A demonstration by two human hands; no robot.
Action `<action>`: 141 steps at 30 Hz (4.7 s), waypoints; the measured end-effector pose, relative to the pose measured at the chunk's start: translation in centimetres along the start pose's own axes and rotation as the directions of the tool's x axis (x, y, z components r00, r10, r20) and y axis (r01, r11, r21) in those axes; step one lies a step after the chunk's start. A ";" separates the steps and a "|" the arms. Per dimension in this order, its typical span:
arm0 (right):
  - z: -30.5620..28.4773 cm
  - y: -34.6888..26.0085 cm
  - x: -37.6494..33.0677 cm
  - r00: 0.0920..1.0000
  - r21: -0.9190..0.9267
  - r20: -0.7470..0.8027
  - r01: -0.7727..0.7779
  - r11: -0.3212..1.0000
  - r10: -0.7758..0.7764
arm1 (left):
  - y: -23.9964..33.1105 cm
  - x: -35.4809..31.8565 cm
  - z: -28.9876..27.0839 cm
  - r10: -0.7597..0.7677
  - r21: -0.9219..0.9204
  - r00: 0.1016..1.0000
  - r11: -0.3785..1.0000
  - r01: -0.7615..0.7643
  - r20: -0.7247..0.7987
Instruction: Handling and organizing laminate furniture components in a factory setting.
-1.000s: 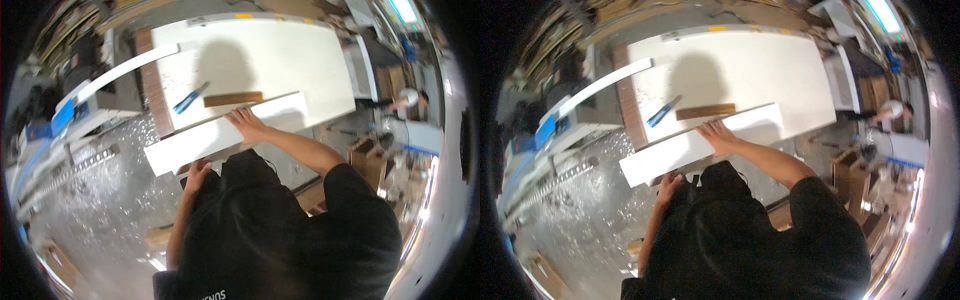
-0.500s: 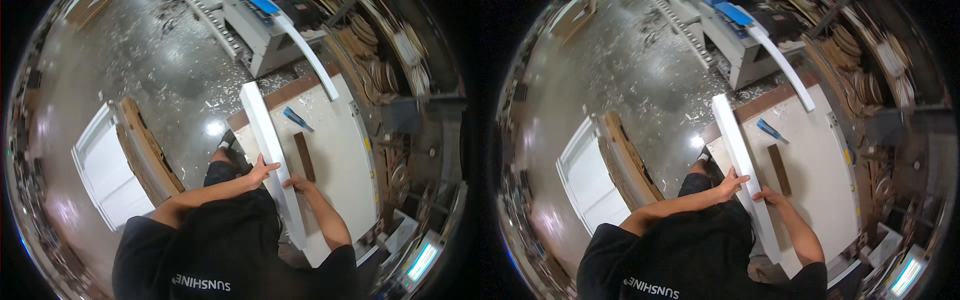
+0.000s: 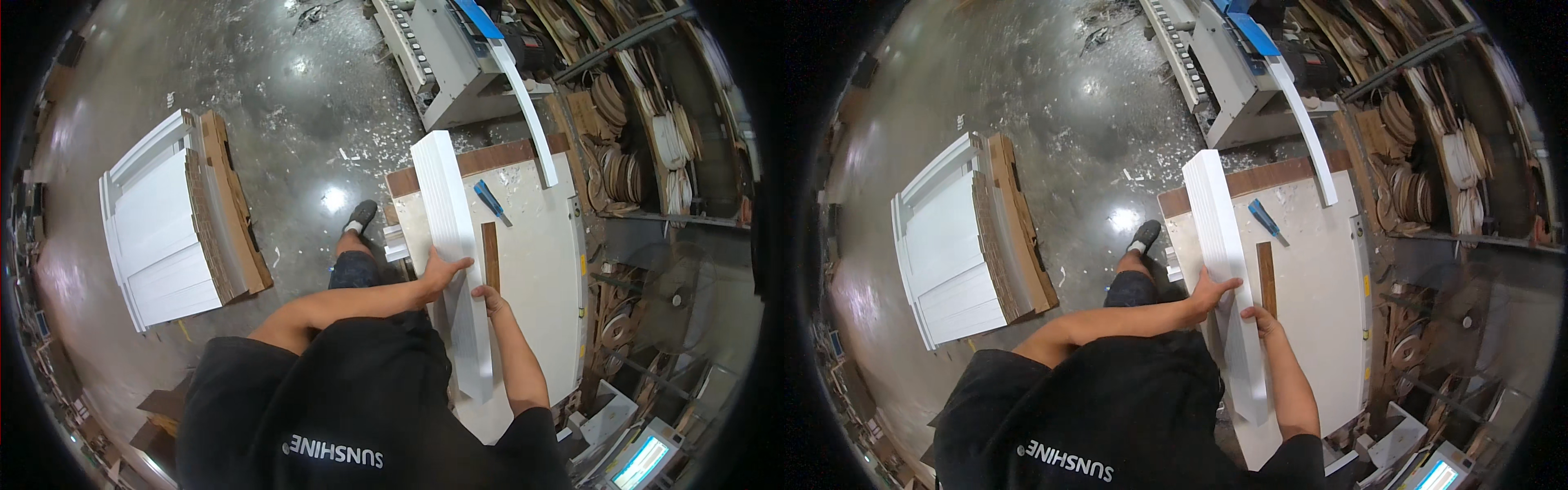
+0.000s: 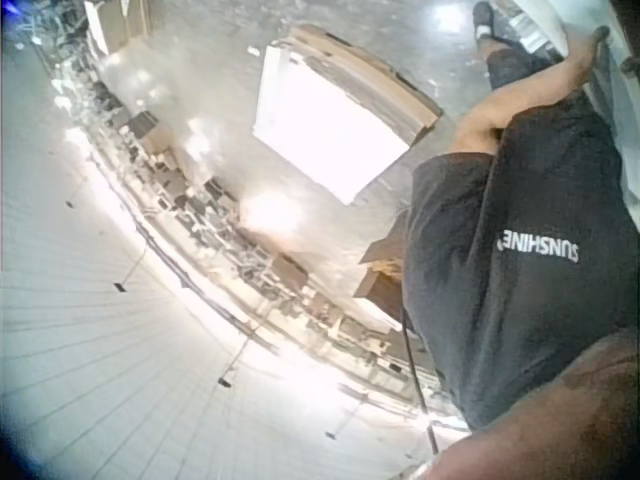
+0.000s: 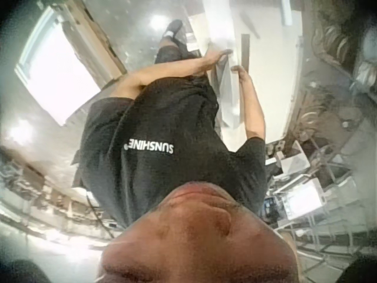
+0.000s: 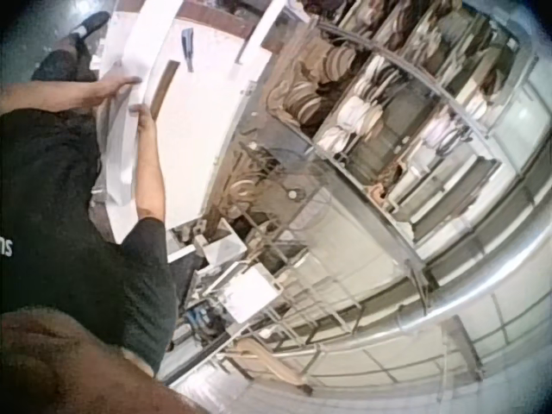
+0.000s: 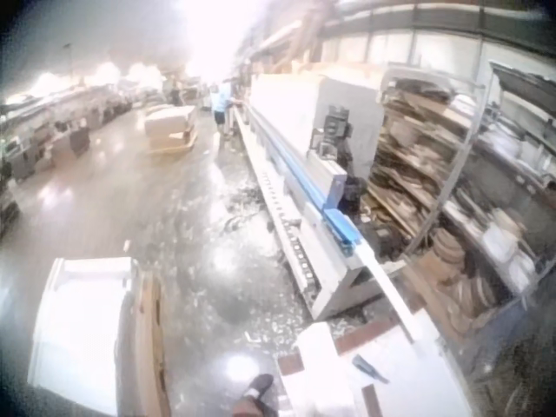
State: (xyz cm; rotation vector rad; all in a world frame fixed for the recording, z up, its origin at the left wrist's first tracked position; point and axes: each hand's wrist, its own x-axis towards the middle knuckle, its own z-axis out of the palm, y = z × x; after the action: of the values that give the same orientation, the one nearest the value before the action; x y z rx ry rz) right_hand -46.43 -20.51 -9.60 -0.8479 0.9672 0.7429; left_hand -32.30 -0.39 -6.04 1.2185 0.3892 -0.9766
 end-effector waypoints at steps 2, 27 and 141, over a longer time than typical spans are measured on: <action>0.0 0.0 -0.4 0.993 -0.033 -0.117 -0.002 0.999 -0.002 | -0.7 0.7 0.4 0.035 -0.006 0.999 0.999 -0.035 -0.036; 10.3 0.2 -6.2 0.605 -0.947 -0.093 0.193 0.258 -0.791 | -3.6 2.8 0.3 0.149 0.054 0.987 0.988 -0.145 -0.067; 21.3 1.9 -14.4 0.221 -0.928 -0.373 -0.115 0.355 -0.901 | 19.1 20.3 -7.5 -0.280 -0.057 0.094 -0.488 -0.871 0.955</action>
State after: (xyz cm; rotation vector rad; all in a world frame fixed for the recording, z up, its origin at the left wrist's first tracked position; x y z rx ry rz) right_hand -45.34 -3.42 9.67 -2.6179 1.1210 -0.0631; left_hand -4.00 -1.64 -11.69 1.5598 -2.4142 -0.3129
